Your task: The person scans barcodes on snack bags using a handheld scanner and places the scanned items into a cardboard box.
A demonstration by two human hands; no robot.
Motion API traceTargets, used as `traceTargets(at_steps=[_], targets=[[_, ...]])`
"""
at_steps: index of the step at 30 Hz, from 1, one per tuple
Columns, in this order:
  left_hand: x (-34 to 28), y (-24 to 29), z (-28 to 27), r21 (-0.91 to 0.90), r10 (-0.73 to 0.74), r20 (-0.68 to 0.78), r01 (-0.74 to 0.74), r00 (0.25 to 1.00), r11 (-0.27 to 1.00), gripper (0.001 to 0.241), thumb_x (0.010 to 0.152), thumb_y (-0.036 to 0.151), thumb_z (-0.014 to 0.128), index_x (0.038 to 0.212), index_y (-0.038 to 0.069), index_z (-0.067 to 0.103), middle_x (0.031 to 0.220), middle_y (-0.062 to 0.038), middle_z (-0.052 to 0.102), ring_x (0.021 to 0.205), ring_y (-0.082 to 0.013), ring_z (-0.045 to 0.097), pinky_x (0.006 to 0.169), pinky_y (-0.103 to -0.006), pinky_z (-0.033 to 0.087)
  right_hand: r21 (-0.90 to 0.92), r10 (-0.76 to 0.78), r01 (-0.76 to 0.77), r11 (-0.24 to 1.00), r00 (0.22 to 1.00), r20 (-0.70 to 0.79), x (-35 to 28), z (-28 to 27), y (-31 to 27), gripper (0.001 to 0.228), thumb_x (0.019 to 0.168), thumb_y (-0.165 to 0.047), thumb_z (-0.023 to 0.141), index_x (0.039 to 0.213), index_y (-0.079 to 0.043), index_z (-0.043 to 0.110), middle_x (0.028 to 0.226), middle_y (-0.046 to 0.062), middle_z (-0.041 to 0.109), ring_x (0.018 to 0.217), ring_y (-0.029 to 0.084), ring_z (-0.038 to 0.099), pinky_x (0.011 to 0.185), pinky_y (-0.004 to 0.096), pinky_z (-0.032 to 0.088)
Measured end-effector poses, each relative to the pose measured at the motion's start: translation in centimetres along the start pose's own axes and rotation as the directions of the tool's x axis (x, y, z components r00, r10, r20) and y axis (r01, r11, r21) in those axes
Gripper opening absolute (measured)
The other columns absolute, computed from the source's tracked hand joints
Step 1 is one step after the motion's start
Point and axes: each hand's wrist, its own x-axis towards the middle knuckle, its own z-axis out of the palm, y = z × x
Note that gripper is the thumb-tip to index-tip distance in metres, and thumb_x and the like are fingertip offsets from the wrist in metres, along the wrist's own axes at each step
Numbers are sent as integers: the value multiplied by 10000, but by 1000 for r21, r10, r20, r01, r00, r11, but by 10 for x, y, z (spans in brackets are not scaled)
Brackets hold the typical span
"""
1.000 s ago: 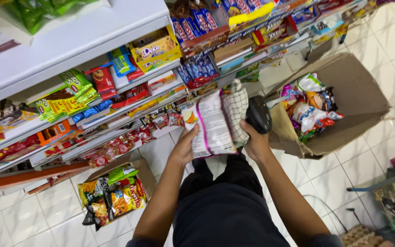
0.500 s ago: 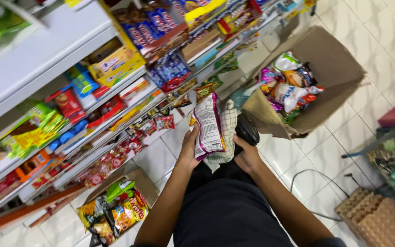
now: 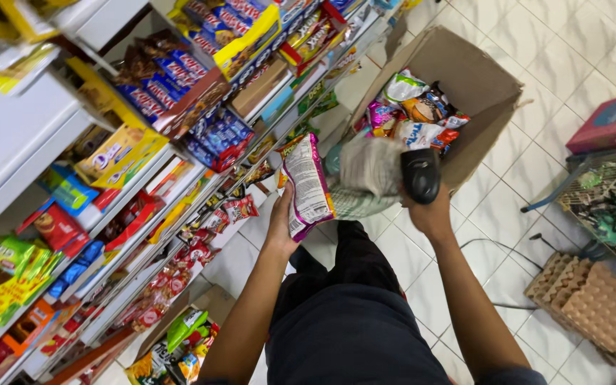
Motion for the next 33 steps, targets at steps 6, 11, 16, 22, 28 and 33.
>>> traceTargets(at_steps=[6,11,16,22,28,33], targets=[[14,-19,15,13,-44,-29,44,999,999,647,957,444,655,1419,19,499,1301,-107,663,1148,-235,688,992,-420,570,39,-151,169,985,946,-286,30,-15,-18,195,951,-119,784,1043,1,661,932,51,699,832,131,619,761,311,515],[16,-25,20,88,-48,-162,63,986,994,627,966,394,631,1463,54,454,1332,-99,627,1177,-238,648,992,-434,543,51,-14,26,998,974,-227,80,11,38,219,864,-112,797,1034,-1,713,866,31,722,778,140,648,718,312,522],[14,-31,21,146,24,-151,-2,988,989,576,971,272,650,1466,60,445,1372,-73,605,1234,-202,612,1038,-384,527,187,276,-273,944,961,9,90,39,77,216,839,-130,811,1020,-27,752,822,19,717,702,140,610,644,328,487],[9,-29,18,227,115,-179,-73,977,971,486,984,188,654,1417,31,498,1347,-83,632,1207,-192,623,1012,-367,530,162,170,-166,973,985,-15,55,39,42,194,875,-161,792,981,-23,705,790,28,687,702,123,626,655,302,504],[-2,-15,4,260,296,-224,-236,929,936,460,1002,171,656,1416,22,522,1330,-67,650,1175,-152,635,979,-315,537,186,49,-112,976,948,315,2,40,-9,200,897,-180,773,1001,-19,715,792,62,709,704,121,659,665,297,532],[-22,7,-12,224,280,-271,-223,921,949,588,952,113,700,1483,108,447,1332,-59,623,1143,-176,615,835,-334,514,51,108,-155,987,855,507,-39,56,-49,296,849,-193,782,1092,-30,734,879,63,760,700,154,690,660,318,557]])
